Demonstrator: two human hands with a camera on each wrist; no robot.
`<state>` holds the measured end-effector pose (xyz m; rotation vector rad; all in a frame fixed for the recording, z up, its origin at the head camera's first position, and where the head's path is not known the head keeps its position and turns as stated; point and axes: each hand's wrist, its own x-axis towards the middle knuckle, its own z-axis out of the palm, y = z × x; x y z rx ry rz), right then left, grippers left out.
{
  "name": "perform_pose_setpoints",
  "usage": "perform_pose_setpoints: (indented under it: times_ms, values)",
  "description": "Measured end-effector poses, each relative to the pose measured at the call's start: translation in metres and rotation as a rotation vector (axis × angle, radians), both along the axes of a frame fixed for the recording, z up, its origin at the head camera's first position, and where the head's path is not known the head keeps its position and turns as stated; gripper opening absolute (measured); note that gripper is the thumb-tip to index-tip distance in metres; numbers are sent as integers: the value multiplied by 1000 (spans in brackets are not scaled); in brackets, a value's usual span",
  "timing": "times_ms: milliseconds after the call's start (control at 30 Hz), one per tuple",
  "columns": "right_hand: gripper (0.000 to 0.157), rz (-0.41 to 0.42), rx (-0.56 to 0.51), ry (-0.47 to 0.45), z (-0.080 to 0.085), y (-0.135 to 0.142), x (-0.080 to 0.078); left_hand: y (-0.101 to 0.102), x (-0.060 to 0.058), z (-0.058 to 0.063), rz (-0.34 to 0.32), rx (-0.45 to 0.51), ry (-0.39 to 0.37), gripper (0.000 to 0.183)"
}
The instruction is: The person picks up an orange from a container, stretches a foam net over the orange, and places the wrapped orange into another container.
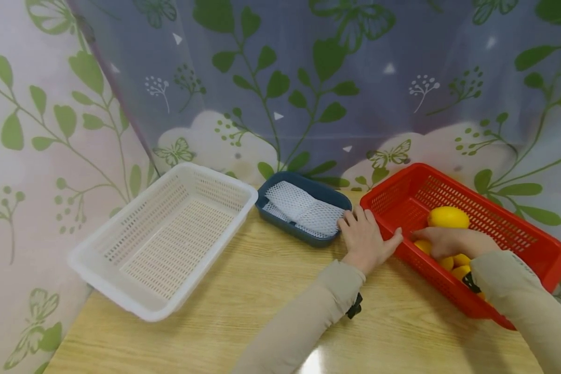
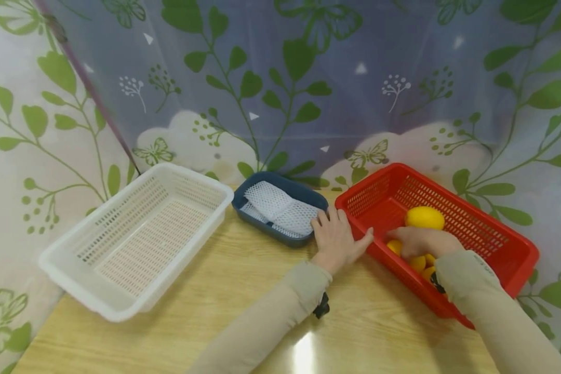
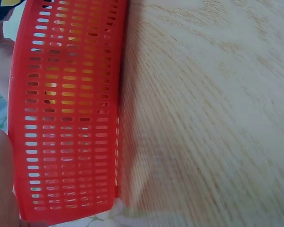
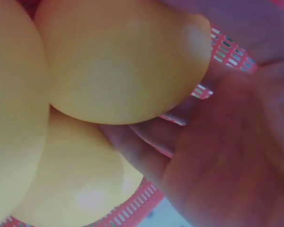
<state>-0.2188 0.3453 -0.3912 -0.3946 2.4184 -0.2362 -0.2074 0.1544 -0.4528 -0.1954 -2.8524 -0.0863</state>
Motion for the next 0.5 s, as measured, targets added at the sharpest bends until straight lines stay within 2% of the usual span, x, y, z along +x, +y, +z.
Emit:
perform_pose_setpoints:
  times_ms: [267, 500]
  values:
    - [67, -47, -51, -2, -4, 1, -1, -1, 1, 2, 1, -38, -16, 79]
    - [71, -42, -113, -6, -4, 5, -2, 0, 1, 8, 6, -72, -46, 80]
